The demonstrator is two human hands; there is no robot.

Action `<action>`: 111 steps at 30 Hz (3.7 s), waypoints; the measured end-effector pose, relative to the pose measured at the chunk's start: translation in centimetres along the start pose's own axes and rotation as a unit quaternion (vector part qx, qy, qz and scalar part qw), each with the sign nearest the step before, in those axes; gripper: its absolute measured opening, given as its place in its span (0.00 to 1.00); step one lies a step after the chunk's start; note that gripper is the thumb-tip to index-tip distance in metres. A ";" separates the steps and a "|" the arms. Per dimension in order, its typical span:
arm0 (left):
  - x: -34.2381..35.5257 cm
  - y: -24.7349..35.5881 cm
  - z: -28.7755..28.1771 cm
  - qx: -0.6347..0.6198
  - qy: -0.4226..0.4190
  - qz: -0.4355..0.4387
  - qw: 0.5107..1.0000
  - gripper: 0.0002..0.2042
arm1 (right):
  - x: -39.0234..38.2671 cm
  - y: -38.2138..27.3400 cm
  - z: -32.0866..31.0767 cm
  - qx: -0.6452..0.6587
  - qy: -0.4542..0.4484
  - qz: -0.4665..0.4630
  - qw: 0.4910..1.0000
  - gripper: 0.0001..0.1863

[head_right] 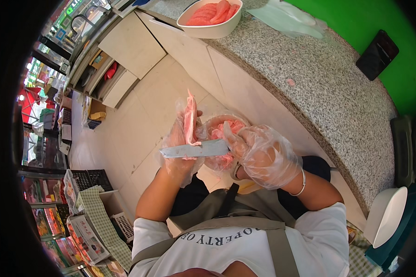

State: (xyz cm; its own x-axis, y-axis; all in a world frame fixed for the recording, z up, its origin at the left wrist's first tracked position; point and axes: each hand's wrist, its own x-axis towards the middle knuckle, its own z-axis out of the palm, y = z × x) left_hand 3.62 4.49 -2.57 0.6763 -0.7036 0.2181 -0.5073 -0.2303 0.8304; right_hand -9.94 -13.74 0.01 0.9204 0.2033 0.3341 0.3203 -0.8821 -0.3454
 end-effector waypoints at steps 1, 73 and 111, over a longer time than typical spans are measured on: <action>0.1 0.6 -0.2 0.044 0.013 0.044 0.998 0.35 | 0.0 0.1 0.0 0.002 -0.013 0.004 1.000 0.33; 0.0 3.1 0.4 0.257 -0.079 0.140 0.953 0.35 | -0.4 1.3 -1.4 -0.088 0.020 0.095 0.991 0.48; -0.9 1.2 0.4 0.333 -0.220 0.043 0.916 0.31 | 0.0 0.3 0.5 -0.017 0.031 0.129 0.991 0.36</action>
State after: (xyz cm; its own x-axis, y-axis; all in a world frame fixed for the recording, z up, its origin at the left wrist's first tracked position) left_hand 2.20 4.60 -1.92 0.4117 -0.9077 -0.0807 -0.8610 -0.4165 0.2918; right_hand -9.76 -13.77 -0.53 0.9549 -0.0568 0.2913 0.0669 -0.9150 -0.3978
